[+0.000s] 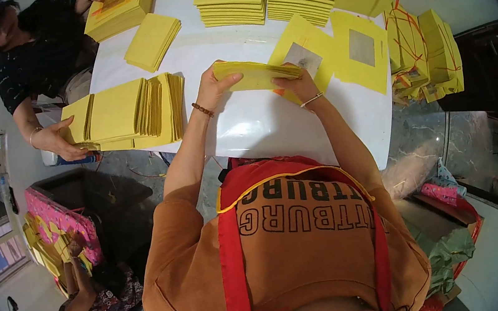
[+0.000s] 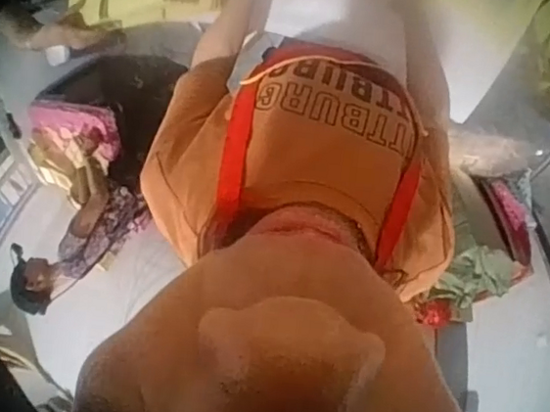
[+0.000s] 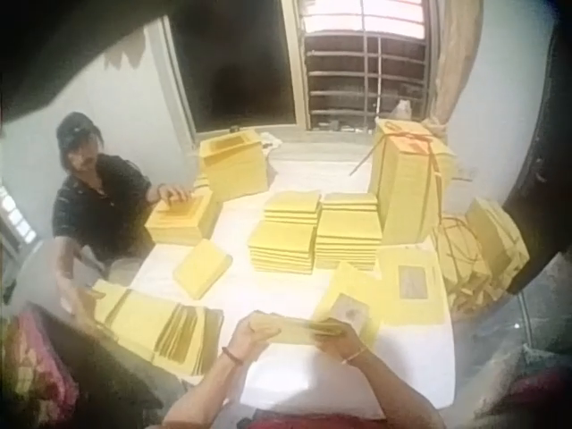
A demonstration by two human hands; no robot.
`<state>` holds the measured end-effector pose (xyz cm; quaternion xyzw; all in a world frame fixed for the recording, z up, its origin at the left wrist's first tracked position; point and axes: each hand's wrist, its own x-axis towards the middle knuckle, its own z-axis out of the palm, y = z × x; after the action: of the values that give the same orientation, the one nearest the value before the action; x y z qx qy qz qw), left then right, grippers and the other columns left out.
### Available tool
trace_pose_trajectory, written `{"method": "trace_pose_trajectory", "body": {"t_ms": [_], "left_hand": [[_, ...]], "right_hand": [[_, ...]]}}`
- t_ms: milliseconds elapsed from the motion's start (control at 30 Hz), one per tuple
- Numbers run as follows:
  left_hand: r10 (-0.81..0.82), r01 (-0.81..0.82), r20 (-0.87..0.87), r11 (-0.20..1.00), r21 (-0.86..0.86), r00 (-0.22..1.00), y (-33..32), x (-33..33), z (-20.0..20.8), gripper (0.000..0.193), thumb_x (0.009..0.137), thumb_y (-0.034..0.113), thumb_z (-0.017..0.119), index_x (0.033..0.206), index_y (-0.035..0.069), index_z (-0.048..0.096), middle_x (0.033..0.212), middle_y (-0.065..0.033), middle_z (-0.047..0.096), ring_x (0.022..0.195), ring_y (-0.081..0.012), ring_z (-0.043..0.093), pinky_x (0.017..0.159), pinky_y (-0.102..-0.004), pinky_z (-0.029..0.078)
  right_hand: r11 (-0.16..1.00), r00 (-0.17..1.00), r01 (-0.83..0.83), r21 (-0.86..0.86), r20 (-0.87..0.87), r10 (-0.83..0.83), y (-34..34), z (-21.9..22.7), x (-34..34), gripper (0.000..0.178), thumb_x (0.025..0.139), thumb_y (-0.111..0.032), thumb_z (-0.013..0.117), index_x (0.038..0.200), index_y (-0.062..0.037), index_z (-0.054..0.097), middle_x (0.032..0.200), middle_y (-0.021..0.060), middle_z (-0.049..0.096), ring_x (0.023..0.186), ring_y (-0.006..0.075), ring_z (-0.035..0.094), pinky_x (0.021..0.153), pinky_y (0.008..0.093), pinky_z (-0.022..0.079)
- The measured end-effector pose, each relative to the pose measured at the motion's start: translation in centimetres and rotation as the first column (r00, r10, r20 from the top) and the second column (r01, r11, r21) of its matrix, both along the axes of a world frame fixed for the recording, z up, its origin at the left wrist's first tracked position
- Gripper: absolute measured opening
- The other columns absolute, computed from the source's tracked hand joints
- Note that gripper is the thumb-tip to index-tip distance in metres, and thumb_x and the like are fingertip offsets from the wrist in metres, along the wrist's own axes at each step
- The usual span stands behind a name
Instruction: Folding yellow joss paper sheets into stacks.
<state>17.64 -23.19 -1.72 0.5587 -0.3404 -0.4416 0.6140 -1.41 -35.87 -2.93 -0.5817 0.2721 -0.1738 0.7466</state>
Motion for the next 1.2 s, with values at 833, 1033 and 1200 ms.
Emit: {"method": "trace_pose_trajectory", "body": {"t_ms": [833, 1033, 1200], "left_hand": [[-0.515, 0.486, 0.529, 0.849, 0.208, 0.675, -2.0, -8.0, 3.7, 0.028, 0.073, 0.012, 0.063, 0.099, 0.007, 0.056, 0.097, -0.0058, 0.056, 0.087, -0.0149, 0.051, 0.073, -0.0266, 0.04], [-0.429, 0.529, 0.651, 0.847, 0.049, 0.626, -1.0, -8.6, 4.1, 0.016, 0.072, 0.011, 0.062, 0.087, 0.007, 0.058, 0.097, -0.0078, 0.054, 0.087, -0.0248, 0.052, 0.073, -0.031, 0.042], [-0.133, 0.482, 0.896, 0.871, -0.098, 0.423, 0.5, -9.4, 5.4, 0.013, 0.066, 0.005, 0.061, 0.078, 0.009, 0.059, 0.103, -0.0065, 0.052, 0.091, -0.0254, 0.049, 0.076, -0.0329, 0.039]], "right_hand": [[0.982, 0.984, -0.142, 0.129, -0.088, 0.154, 5.2, 1.0, -9.0, 0.04, 0.075, -0.016, 0.061, 0.111, -0.0019, 0.05, 0.103, 0.005, 0.056, 0.094, 0.0112, 0.049, 0.083, 0.0251, 0.039], [0.966, 0.965, -0.24, 0.1, -0.084, 0.248, 5.4, 1.1, -8.8, 0.041, 0.075, -0.016, 0.06, 0.113, -0.0027, 0.049, 0.102, 0.0044, 0.056, 0.092, 0.0106, 0.049, 0.082, 0.0243, 0.038], [0.972, 0.978, -0.191, 0.14, -0.053, 0.2, 5.6, 1.0, -8.9, 0.039, 0.075, -0.011, 0.06, 0.111, -0.0029, 0.05, 0.101, 0.0039, 0.057, 0.091, 0.0103, 0.05, 0.082, 0.0239, 0.038]]}}
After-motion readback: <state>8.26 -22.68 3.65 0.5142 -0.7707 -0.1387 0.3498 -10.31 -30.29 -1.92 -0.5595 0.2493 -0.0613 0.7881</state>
